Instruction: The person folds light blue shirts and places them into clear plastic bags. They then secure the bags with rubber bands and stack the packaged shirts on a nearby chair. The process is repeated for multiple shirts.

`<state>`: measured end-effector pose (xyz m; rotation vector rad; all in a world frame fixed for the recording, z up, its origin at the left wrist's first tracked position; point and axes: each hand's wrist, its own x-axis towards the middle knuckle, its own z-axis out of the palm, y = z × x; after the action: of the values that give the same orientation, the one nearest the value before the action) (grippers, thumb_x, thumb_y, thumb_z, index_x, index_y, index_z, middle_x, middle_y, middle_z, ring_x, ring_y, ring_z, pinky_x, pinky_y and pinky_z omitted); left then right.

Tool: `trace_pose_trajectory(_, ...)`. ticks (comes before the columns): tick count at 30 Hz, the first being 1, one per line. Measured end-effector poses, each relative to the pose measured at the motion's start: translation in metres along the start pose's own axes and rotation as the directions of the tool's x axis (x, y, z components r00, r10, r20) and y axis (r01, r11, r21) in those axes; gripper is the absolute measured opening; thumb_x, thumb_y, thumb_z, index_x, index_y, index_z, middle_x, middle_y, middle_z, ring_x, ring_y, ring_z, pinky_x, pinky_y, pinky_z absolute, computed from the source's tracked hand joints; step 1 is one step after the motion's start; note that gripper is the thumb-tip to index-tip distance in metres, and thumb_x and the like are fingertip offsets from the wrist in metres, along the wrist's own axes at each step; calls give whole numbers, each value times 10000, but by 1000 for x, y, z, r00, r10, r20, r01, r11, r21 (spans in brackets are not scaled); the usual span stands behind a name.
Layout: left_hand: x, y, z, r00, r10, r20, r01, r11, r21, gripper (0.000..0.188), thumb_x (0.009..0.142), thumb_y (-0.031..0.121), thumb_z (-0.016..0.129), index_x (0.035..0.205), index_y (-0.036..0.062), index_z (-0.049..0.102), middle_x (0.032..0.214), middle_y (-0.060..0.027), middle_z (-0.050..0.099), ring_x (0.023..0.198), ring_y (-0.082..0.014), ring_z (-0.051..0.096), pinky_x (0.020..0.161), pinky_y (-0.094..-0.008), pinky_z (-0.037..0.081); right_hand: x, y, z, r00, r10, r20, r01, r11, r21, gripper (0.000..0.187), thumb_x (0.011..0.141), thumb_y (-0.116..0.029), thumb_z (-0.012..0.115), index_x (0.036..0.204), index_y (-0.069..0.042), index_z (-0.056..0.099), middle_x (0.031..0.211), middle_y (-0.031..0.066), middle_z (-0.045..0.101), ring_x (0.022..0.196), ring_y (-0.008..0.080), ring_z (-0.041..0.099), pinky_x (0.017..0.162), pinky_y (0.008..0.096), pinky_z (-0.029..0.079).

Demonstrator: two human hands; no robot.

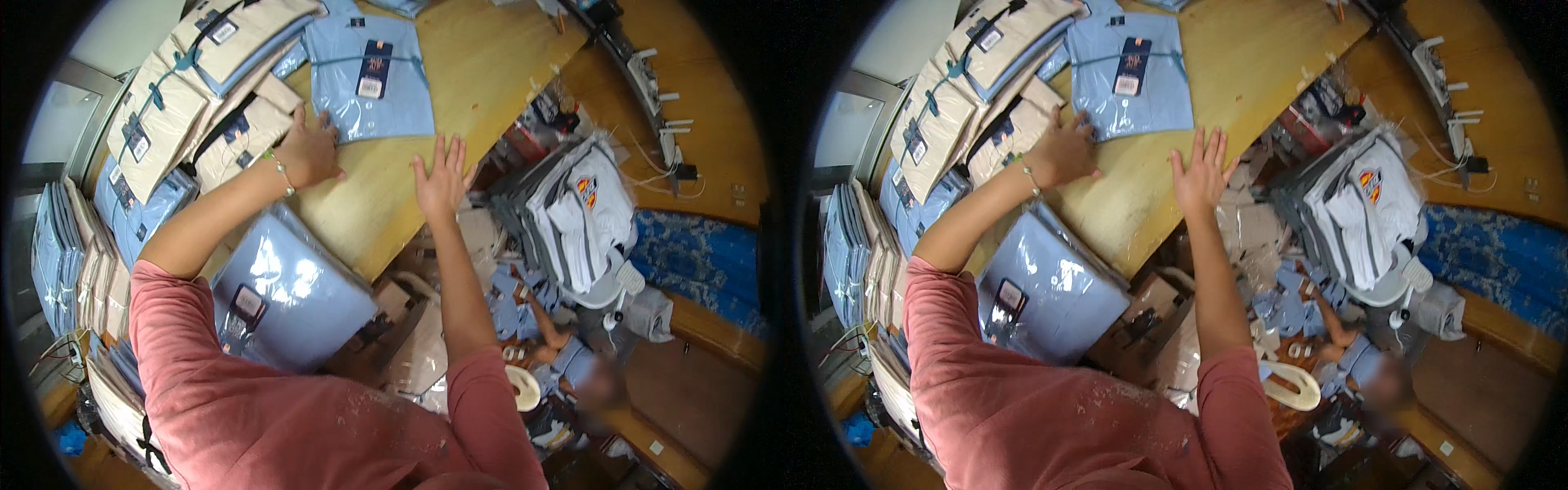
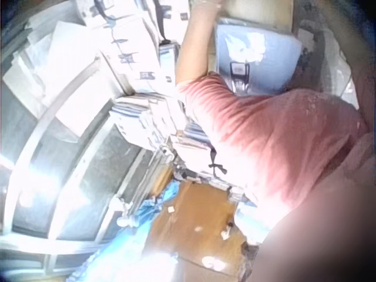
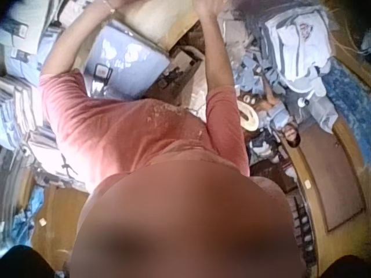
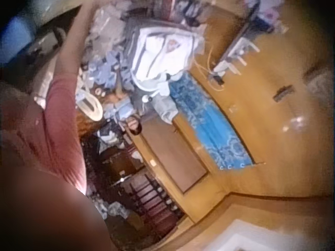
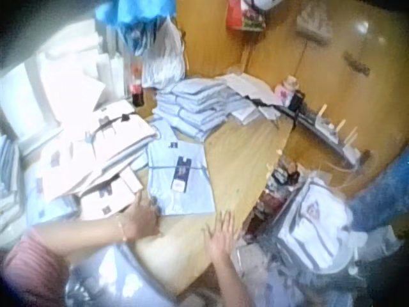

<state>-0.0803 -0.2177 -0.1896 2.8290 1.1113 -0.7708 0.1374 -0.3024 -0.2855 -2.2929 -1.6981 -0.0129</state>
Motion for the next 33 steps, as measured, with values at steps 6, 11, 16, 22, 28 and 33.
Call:
trace_pose_trajectory(6,-18,-8,2,997,51,54,-54,997,61,536,817,523,484,1042,60,631,1297,-67,439,1310,-269,234,1033,-587,144,-4,1,2,1000,1,-12,-1,1000,-10,634,860,-483,422,1362,-111,320,1436,145,231,1343,275,167,1051,548,68)
trace_pose_trajectory(11,-26,-10,5,987,111,118,-120,990,77,367,828,427,514,930,114,676,1075,-83,585,1160,-268,436,1017,-572,194,-7,0,2,1000,-7,7,7,1000,6,629,866,-479,418,1365,-111,316,1435,149,230,1344,276,163,1054,543,61)
trace_pose_trajectory(16,39,-74,-102,894,331,-301,-446,703,-554,328,846,311,507,1026,55,602,980,-170,621,924,-287,585,840,-350,432,-5,1,2,1000,10,-1,-10,1000,2,634,866,-474,428,1368,-105,309,1438,143,228,1344,278,162,1055,541,56)
trace_pose_trajectory(22,188,-129,-146,405,-428,-808,123,901,-415,494,812,314,569,1253,124,454,1393,-152,283,1270,-303,299,948,-572,310,1,-6,-11,999,7,38,-8,1000,18,636,870,-463,441,1371,-98,301,1443,149,207,1347,276,154,1051,545,64)
trace_pose_trajectory(28,227,-139,-149,620,-409,-670,286,913,-293,568,837,379,520,1299,76,387,1413,-107,256,1328,-254,192,963,-648,229,-5,-6,-8,998,12,54,-12,1000,4,646,868,-479,428,1373,-99,295,1445,139,204,1351,267,144,1052,548,60)
trace_pose_trajectory(33,196,-121,-114,567,-431,-702,242,902,-359,623,855,423,479,1297,2,361,1403,-106,271,1312,-248,229,955,-657,227,-6,-6,-9,998,23,52,-23,1000,3,638,871,-475,425,1370,-98,302,1444,143,204,1349,270,149,1050,550,67)
